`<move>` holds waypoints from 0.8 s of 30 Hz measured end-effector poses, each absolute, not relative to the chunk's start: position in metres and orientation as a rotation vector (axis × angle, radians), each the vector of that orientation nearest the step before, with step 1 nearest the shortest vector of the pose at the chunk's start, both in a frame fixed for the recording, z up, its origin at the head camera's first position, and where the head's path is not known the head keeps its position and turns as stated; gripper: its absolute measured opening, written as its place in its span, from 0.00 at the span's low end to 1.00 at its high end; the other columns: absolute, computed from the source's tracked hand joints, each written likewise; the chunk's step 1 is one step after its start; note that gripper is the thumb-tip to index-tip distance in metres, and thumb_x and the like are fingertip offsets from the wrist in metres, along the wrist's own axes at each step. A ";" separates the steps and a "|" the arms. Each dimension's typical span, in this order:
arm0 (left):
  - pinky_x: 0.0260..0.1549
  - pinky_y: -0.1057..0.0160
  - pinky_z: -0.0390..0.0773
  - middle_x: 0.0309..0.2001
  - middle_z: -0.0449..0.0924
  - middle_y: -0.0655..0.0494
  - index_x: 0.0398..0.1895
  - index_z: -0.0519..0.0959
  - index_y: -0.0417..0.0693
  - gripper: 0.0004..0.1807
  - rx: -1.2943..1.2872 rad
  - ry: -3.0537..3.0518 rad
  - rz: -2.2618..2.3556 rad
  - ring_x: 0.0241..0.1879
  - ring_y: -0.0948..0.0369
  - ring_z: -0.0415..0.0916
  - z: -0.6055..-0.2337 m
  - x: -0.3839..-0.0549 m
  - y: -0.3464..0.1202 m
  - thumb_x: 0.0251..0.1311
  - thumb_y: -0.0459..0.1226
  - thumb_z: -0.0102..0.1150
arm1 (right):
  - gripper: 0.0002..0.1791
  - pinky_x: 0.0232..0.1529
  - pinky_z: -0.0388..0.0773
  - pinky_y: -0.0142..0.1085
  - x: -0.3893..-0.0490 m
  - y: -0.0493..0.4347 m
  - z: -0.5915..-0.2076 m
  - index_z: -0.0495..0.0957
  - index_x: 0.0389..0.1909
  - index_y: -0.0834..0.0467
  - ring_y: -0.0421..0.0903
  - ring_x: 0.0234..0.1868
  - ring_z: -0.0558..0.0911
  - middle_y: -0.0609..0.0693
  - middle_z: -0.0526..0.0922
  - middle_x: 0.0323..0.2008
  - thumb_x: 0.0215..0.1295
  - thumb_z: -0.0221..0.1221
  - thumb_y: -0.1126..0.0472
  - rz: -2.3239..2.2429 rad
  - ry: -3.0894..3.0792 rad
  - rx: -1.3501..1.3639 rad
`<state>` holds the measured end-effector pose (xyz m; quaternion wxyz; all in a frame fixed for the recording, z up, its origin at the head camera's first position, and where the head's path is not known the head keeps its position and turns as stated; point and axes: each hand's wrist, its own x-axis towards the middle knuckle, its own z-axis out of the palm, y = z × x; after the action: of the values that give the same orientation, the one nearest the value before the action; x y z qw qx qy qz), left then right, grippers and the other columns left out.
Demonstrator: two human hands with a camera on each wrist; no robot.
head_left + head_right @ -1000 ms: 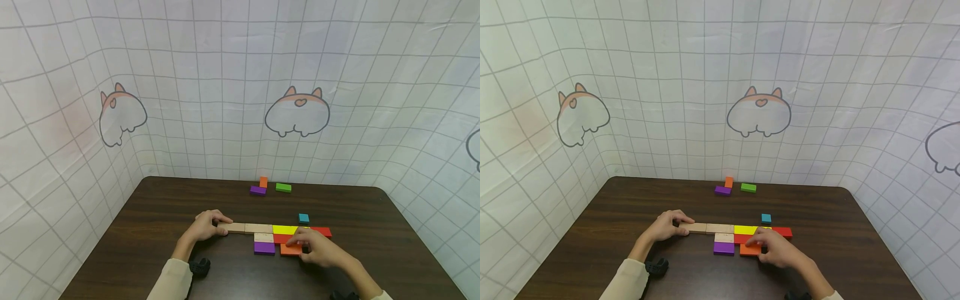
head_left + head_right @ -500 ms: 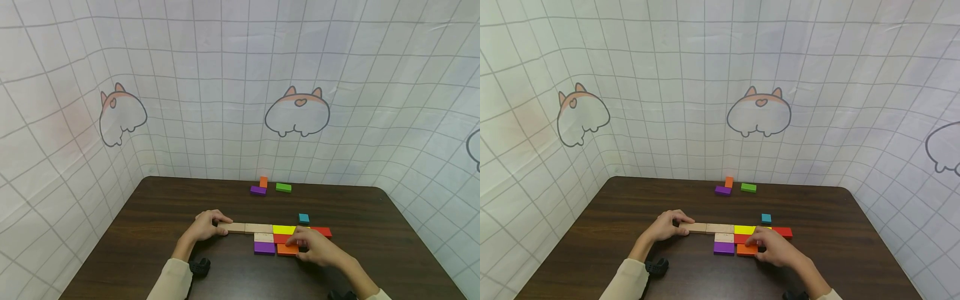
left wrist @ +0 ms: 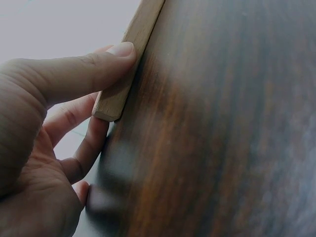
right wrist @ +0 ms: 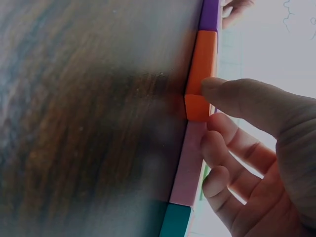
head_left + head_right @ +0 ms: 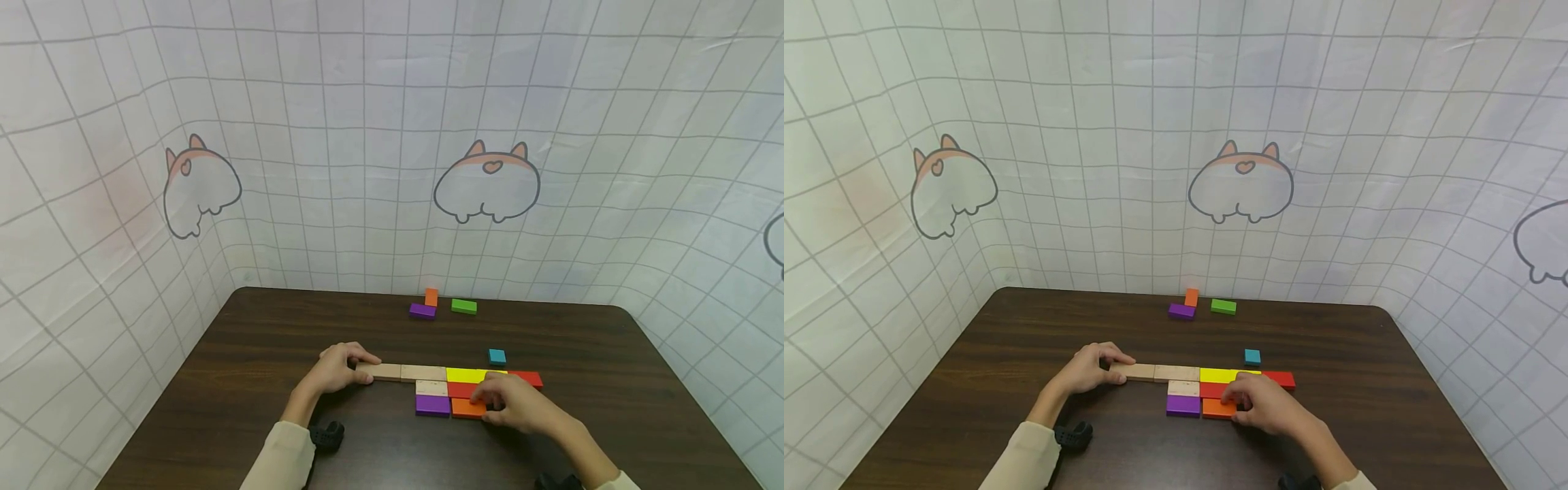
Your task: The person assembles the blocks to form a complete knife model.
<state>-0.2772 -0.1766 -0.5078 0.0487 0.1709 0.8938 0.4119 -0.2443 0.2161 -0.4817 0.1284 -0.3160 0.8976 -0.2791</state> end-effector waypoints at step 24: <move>0.64 0.31 0.45 0.37 0.83 0.66 0.44 0.90 0.62 0.15 0.537 2.730 1.253 0.36 0.59 0.69 -0.513 -0.281 -0.178 0.54 0.36 0.76 | 0.11 0.33 0.74 0.30 -0.246 0.213 -0.482 0.85 0.46 0.50 0.33 0.31 0.73 0.38 0.78 0.31 0.64 0.70 0.60 -0.838 2.570 -0.973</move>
<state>-0.2807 -0.1776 -0.5125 0.0451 0.1758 0.8938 0.4101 -0.2465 0.2132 -0.4816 0.1340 -0.3356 0.8864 -0.2892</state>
